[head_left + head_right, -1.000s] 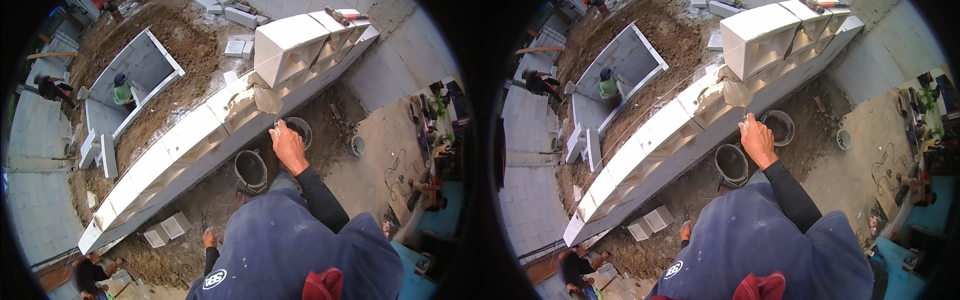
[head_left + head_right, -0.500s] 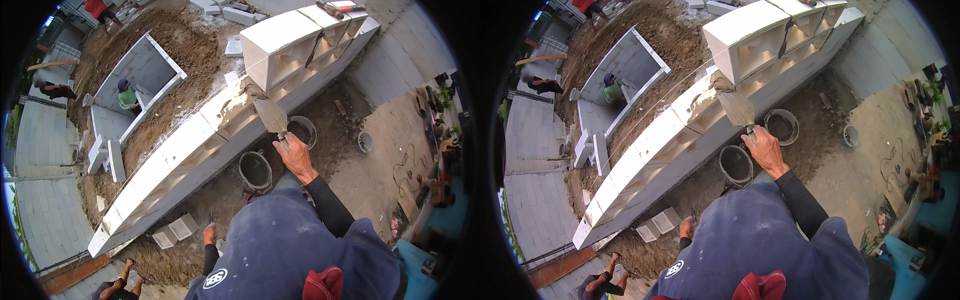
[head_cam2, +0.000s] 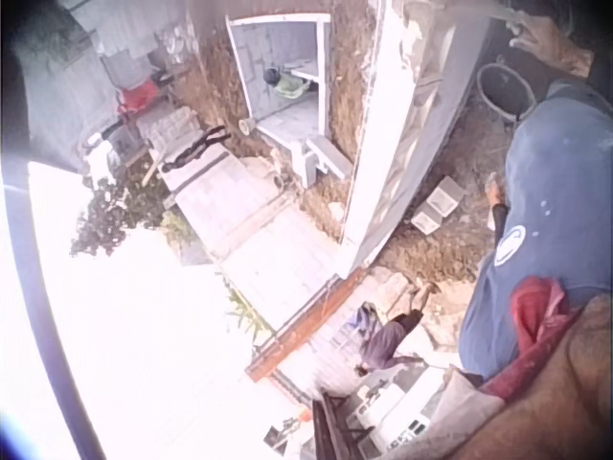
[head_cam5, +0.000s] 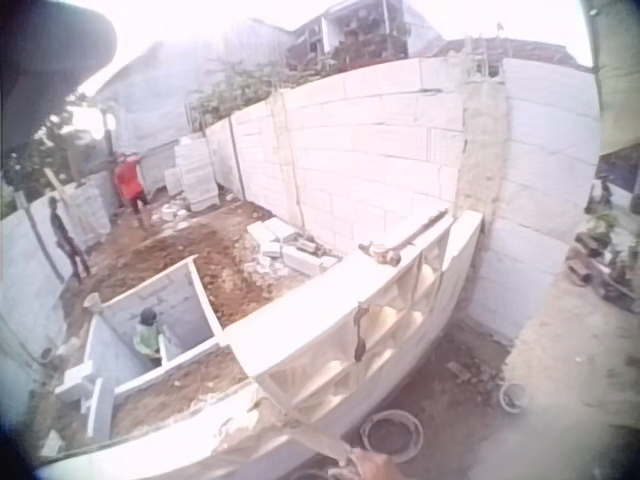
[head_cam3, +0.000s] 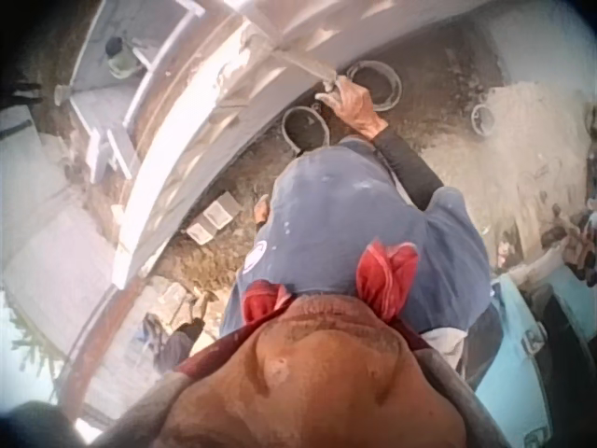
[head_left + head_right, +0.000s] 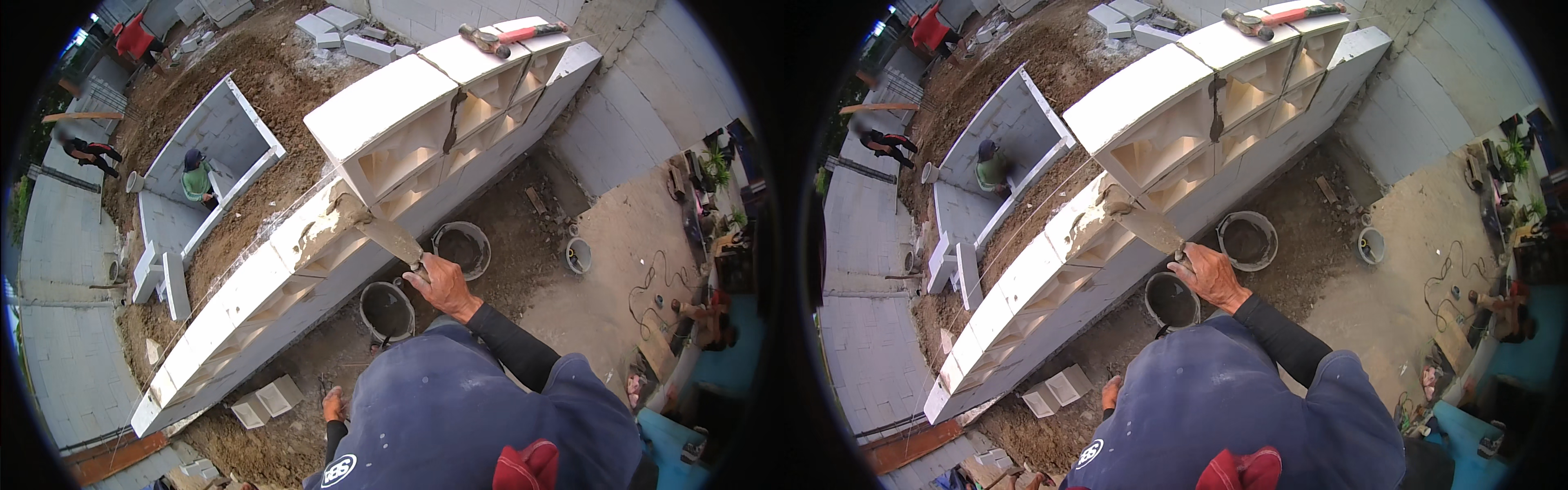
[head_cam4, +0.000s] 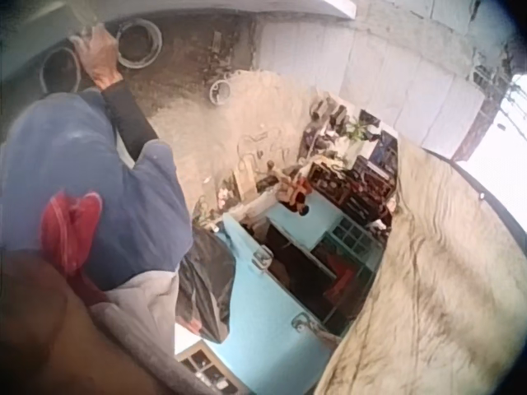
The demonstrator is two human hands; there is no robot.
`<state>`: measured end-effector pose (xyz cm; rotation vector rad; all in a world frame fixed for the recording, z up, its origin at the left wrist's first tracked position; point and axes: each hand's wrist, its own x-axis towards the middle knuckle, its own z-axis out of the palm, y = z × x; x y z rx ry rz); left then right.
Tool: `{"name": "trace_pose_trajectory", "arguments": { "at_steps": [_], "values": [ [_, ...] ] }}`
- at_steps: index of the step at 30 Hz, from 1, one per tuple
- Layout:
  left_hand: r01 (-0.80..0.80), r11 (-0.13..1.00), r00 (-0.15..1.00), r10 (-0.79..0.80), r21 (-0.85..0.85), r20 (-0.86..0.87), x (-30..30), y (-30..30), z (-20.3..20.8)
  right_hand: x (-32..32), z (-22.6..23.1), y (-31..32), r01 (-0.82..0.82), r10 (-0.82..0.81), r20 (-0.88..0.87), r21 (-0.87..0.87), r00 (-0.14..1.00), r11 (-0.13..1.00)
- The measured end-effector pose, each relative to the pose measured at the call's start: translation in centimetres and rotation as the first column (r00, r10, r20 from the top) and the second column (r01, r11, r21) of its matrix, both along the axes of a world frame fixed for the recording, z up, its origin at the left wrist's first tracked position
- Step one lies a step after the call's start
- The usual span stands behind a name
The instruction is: The person applies mortar to the top of a stone wall using a trowel, picks up a decorative vent block, positions it onto the mortared surface, and taps it into place with the handle of a hammer before refining the mortar joints with the trowel.
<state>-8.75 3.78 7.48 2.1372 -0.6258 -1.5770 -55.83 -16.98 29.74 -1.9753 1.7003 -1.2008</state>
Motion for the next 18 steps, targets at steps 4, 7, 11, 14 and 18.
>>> {"name": "trace_pose_trajectory", "arguments": {
  "at_steps": [4,7,11,14,18],
  "values": [
    [0.6,0.8,0.735,-0.544,-0.013,0.406,0.5,3.3,-6.0,-7.4,1.7,-0.3,-0.004,0.012,0.123,-0.063,0.992,0.998],
    [0.01,0.993,0.999,-0.016,0.117,0.049,-0.4,3.5,-5.4,-14.6,2.4,-1.3,0.013,-0.016,-0.077,-0.047,0.997,0.999],
    [-0.034,0.996,0.999,0.032,0.088,0.023,-3.9,-0.1,-0.6,-20.0,3.7,-5.7,-0.05,0.048,-0.087,-0.016,0.995,0.999],
    [-0.237,0.965,0.971,0.236,0.107,0.024,-8.5,-4.8,2.4,-23.3,2.8,-8.8,-0.078,0.072,-0.146,-0.038,0.987,0.996],
    [-0.243,0.97,0.97,0.242,0.023,0.038,-12.4,-7.3,4.5,-24.8,4.2,-12.1,-0.18,0.178,-0.109,-0.002,0.978,0.984]
  ]
}}
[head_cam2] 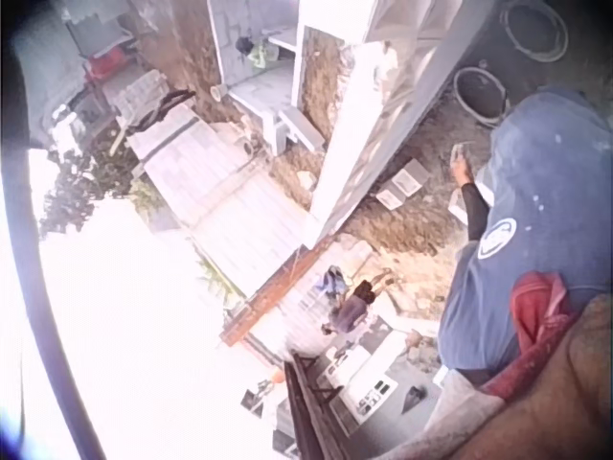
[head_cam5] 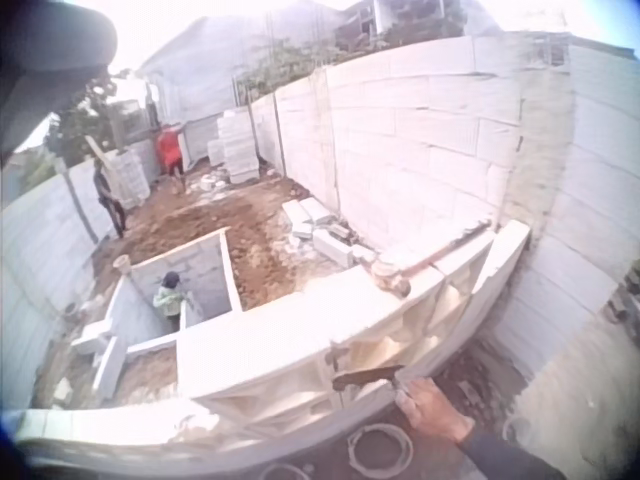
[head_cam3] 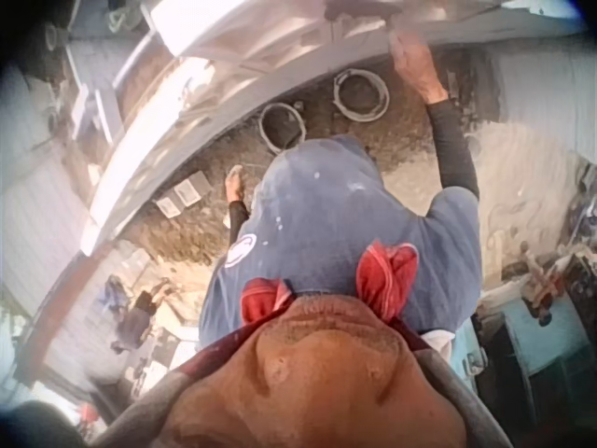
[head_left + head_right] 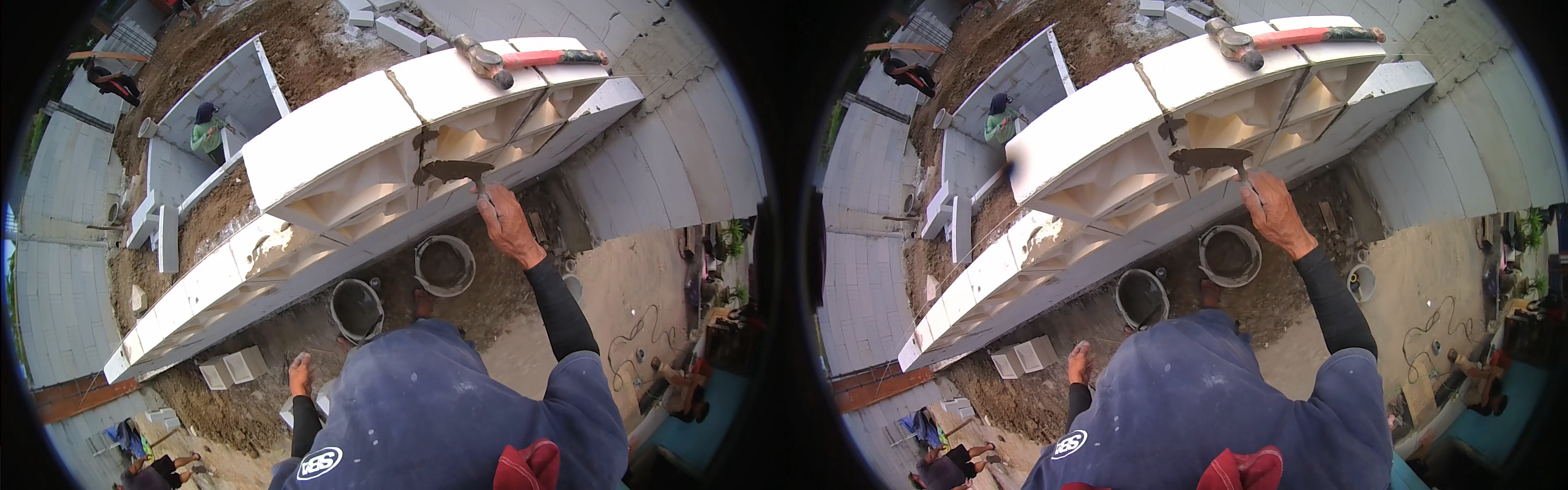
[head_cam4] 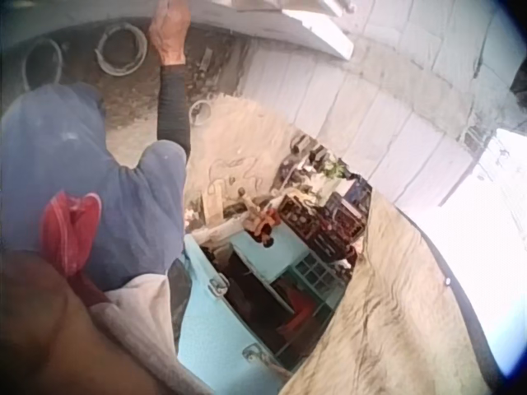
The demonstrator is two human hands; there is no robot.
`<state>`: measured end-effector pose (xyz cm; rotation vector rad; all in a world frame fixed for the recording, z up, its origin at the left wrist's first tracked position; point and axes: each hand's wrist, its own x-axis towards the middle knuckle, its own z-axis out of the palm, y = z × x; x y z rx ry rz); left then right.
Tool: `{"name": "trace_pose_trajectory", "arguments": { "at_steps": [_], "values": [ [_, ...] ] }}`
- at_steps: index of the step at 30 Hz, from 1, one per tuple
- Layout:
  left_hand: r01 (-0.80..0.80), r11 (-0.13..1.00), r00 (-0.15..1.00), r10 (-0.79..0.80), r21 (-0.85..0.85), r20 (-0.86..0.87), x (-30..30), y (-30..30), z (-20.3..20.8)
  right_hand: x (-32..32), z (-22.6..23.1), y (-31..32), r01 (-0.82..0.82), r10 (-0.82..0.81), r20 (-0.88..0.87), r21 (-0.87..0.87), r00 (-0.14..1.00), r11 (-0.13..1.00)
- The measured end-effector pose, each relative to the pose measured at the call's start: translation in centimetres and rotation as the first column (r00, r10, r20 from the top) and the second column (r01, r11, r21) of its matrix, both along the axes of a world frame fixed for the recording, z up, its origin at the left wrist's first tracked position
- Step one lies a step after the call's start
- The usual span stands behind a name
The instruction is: The person applies mortar to the top of a stone wall using a trowel, picks up a decorative vent block, positions it onto the mortared surface, and taps it into place with the handle of a hammer before refining the mortar joints with the trowel.
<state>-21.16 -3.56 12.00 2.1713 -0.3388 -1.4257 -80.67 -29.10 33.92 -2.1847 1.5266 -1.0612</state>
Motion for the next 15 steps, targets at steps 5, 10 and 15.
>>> {"name": "trace_pose_trajectory", "arguments": {
  "at_steps": [5,10,15],
  "values": [
    [-0.024,0.998,1.0,0.023,0.063,0.01,-3.8,2.0,0.0,-1.1,-1.2,-2.9,-0.056,0.057,0.03,-0.035,0.998,0.998],
    [-0.015,0.984,1.0,0.014,0.18,0.01,-4.0,8.6,-1.5,-1.0,-0.5,-3.4,-0.095,0.083,0.096,0.121,0.992,0.988],
    [-0.008,0.97,1.0,0.006,0.244,0.008,-4.8,11.8,-1.7,-3.2,-2.4,-1.7,-0.005,-0.007,-0.17,-0.068,0.985,0.998]
  ]
}}
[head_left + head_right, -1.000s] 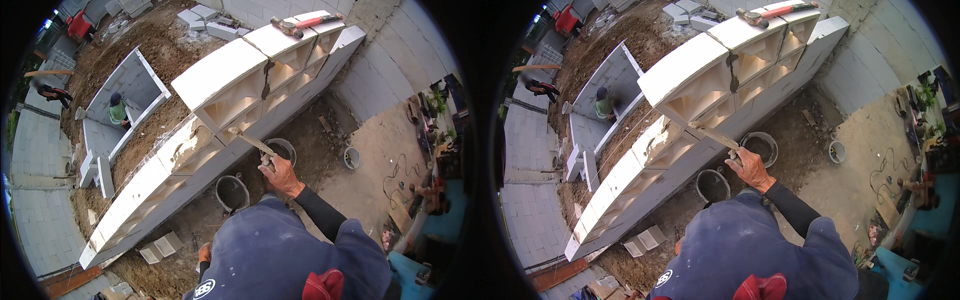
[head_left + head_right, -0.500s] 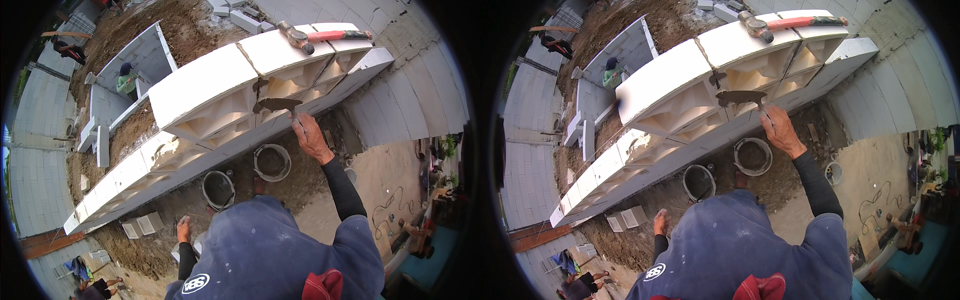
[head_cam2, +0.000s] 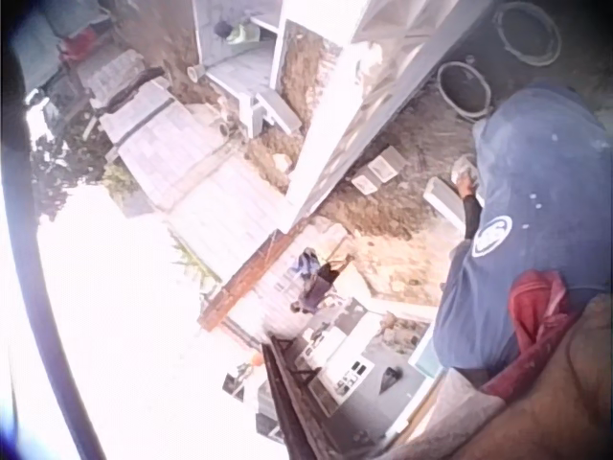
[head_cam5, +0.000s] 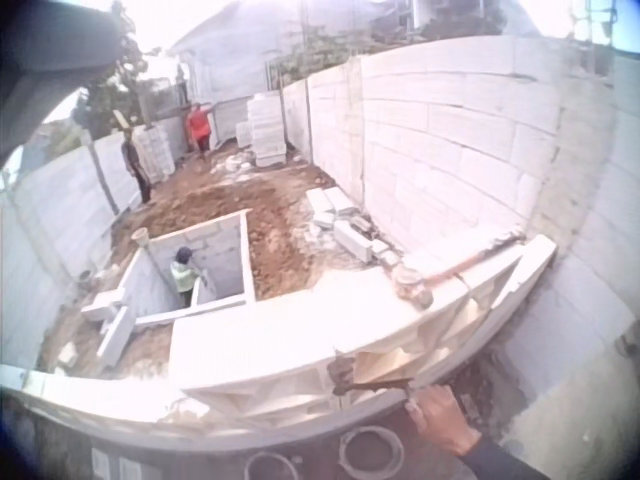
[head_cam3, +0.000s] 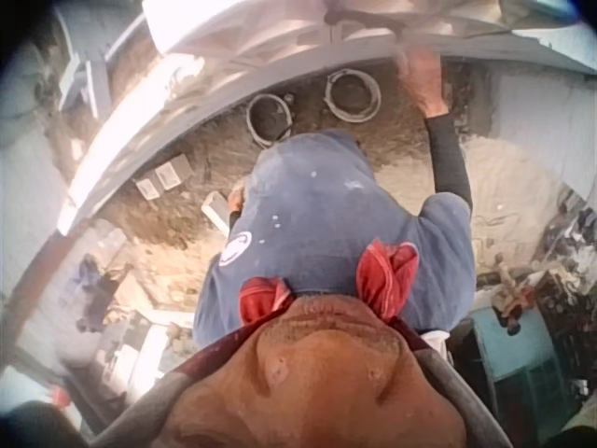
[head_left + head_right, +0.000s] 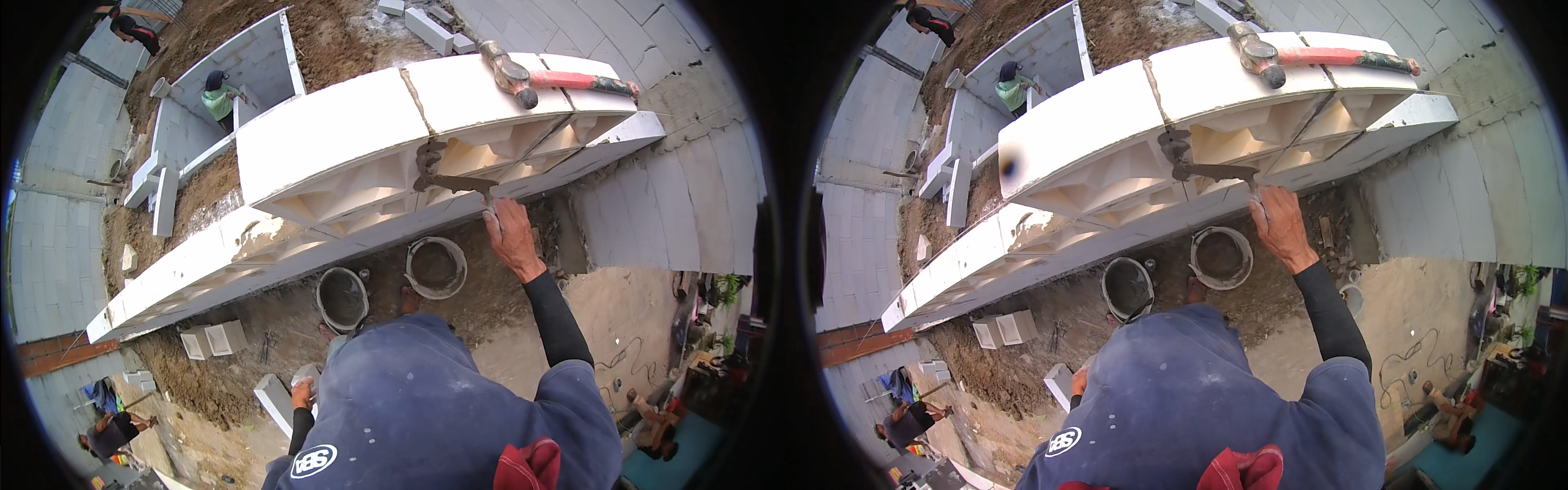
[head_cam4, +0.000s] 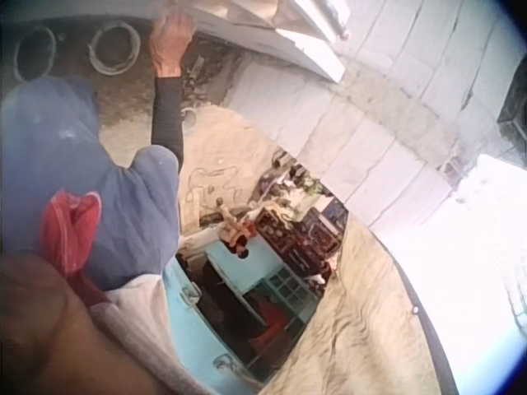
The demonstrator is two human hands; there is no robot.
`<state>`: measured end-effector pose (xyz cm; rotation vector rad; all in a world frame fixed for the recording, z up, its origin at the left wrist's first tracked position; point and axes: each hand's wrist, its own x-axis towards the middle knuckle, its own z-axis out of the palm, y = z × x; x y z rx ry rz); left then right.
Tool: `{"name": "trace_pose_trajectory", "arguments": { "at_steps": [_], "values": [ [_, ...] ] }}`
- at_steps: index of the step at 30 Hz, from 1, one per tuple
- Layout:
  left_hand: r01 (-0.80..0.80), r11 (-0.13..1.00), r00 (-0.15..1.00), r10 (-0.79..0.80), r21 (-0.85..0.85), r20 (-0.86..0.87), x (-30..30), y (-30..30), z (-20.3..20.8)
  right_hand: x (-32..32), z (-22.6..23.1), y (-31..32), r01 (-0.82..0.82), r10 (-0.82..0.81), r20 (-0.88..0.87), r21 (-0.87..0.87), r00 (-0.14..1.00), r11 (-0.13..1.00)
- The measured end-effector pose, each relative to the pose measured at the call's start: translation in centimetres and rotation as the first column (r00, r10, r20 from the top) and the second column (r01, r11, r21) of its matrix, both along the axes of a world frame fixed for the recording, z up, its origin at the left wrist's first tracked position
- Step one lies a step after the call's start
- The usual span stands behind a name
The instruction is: The person applies mortar to the top of a stone wall using a trowel, picks up a decorative vent block, positions it onto the mortared surface, and taps it into place with the handle of a hammer before refining the mortar joints with the trowel.
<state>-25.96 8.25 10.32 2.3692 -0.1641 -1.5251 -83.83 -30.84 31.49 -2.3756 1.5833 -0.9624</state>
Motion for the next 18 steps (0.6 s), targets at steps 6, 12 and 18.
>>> {"name": "trace_pose_trajectory", "arguments": {
  "at_steps": [6,12,18],
  "values": [
    [-0.001,0.999,1.0,0.001,-0.051,-0.003,-0.4,-1.9,-0.8,-0.4,5.4,-1.2,0.065,-0.091,-0.185,-0.141,0.978,0.988],
    [-0.094,0.985,0.996,0.093,-0.147,-0.015,-2.4,-8.1,0.9,-0.7,7.8,-0.8,0.017,-0.027,-0.117,-0.079,0.993,0.997],
    [-0.07,0.983,0.998,0.069,-0.17,-0.007,-2.1,-6.9,0.3,1.0,5.1,-1.3,-0.088,0.078,0.124,0.078,0.989,0.993]
  ]
}}
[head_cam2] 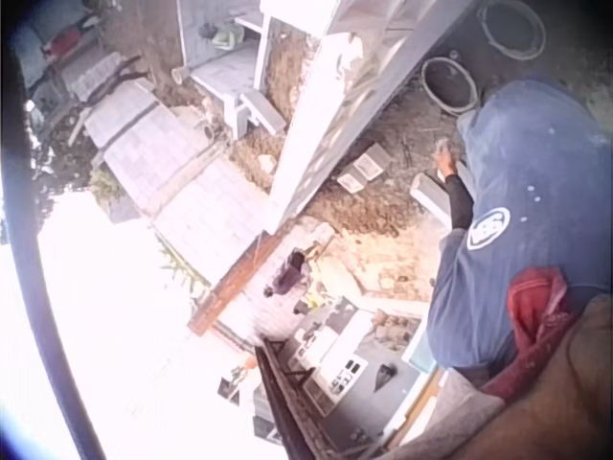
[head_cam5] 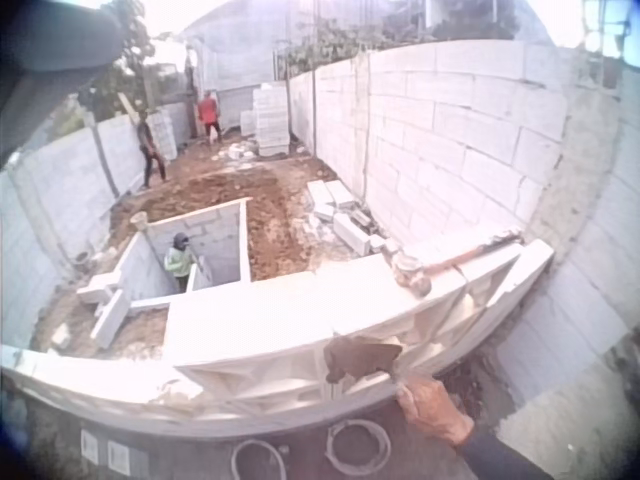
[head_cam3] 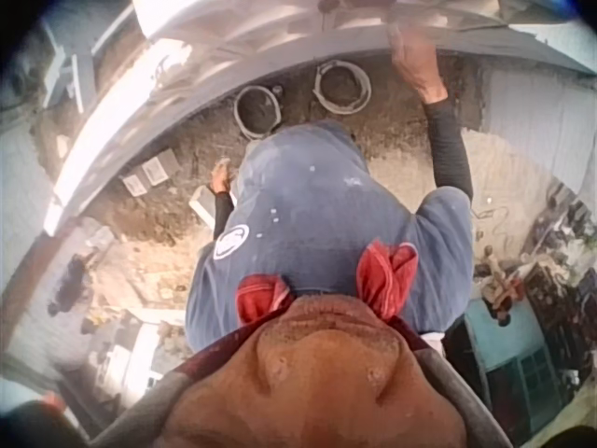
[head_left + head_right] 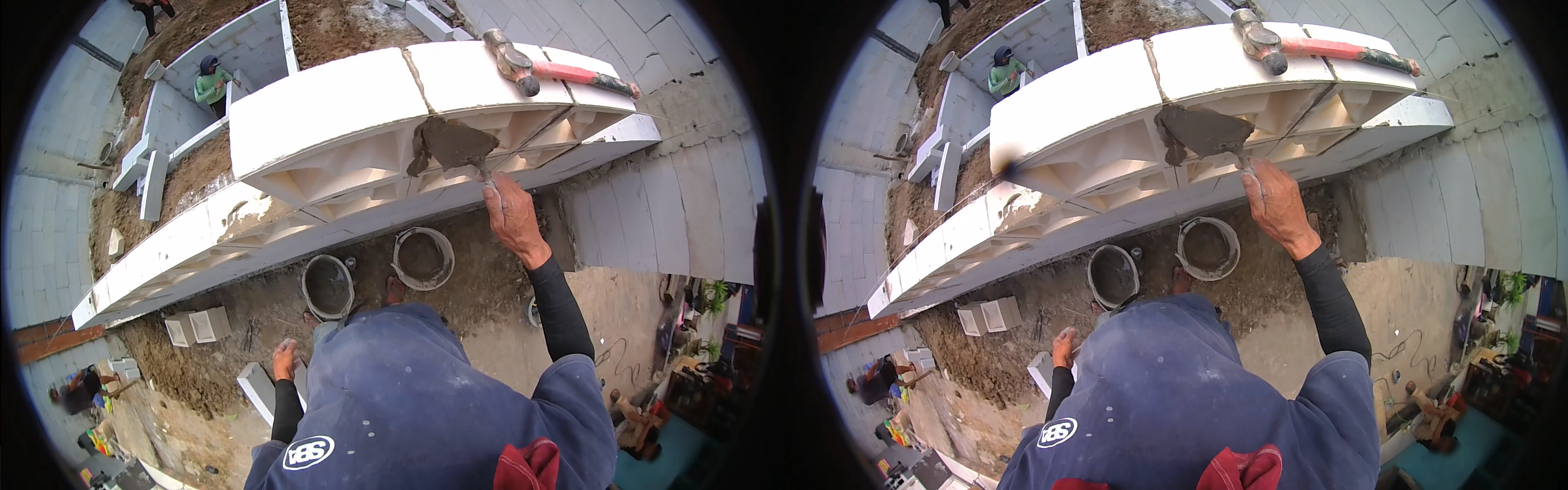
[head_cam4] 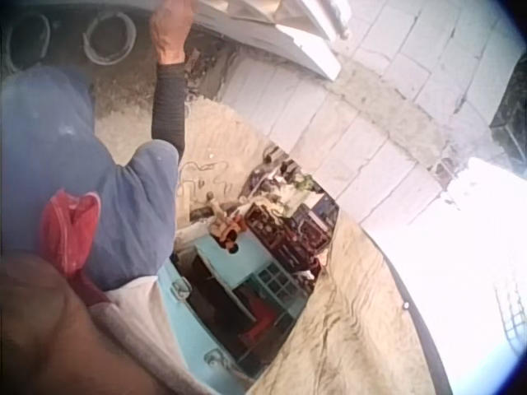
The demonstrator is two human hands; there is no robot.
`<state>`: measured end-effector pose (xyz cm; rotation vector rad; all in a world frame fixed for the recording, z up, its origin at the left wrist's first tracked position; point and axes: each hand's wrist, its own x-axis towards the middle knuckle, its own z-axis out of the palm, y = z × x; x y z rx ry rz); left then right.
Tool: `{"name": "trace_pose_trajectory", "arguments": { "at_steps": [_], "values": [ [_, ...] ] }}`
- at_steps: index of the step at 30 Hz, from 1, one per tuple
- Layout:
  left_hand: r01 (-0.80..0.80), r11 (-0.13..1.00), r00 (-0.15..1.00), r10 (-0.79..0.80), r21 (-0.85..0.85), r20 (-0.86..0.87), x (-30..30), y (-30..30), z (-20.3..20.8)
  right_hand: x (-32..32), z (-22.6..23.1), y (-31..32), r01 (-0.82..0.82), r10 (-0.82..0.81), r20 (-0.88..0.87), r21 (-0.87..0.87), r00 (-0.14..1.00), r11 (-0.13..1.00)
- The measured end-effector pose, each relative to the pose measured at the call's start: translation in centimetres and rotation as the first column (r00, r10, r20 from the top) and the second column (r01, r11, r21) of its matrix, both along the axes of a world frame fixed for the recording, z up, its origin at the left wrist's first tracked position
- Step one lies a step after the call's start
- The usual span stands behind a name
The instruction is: The person applies mortar to the top of a stone wall using a trowel, picks up a decorative vent block, positions it onto the mortared surface, and taps it into place with the handle of a hammer before refining the mortar joints with the trowel.
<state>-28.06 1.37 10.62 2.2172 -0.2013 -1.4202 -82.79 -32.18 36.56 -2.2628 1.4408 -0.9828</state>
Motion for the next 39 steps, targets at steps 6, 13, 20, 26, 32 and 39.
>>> {"name": "trace_pose_trajectory", "arguments": {
  "at_steps": [6,13,20,26,32,39],
  "values": [
    [0.007,0.994,1.0,-0.006,0.105,-0.006,0.6,3.3,0.7,0.4,-7.1,0.6,-0.012,0.003,0.061,0.155,0.998,0.988],
    [-0.101,0.988,0.995,0.102,0.121,-0.003,3.1,6.6,-0.7,-1.5,-9.8,2.2,0.019,-0.029,-0.186,-0.054,0.982,0.998],
    [-0.002,0.995,1.0,0.004,0.096,-0.015,0.8,3.2,-0.3,0.4,-0.8,2.5,0.149,-0.277,-0.256,-0.427,0.926,0.892],
    [0.031,0.999,0.999,-0.031,0.036,-0.013,0.5,-0.2,-0.9,1.0,1.8,3.1,0.268,-0.369,-0.156,-0.445,0.916,0.854],
    [0.009,0.999,1.0,-0.009,0.052,-0.004,0.2,0.6,-1.0,0.0,1.1,3.6,0.246,-0.29,-0.065,-0.375,0.955,0.894],
    [0.009,0.992,1.0,-0.009,0.127,-0.001,0.5,2.7,-0.7,3.1,-0.3,2.8,0.194,-0.183,0.15,-0.063,0.972,0.979]
  ]
}}
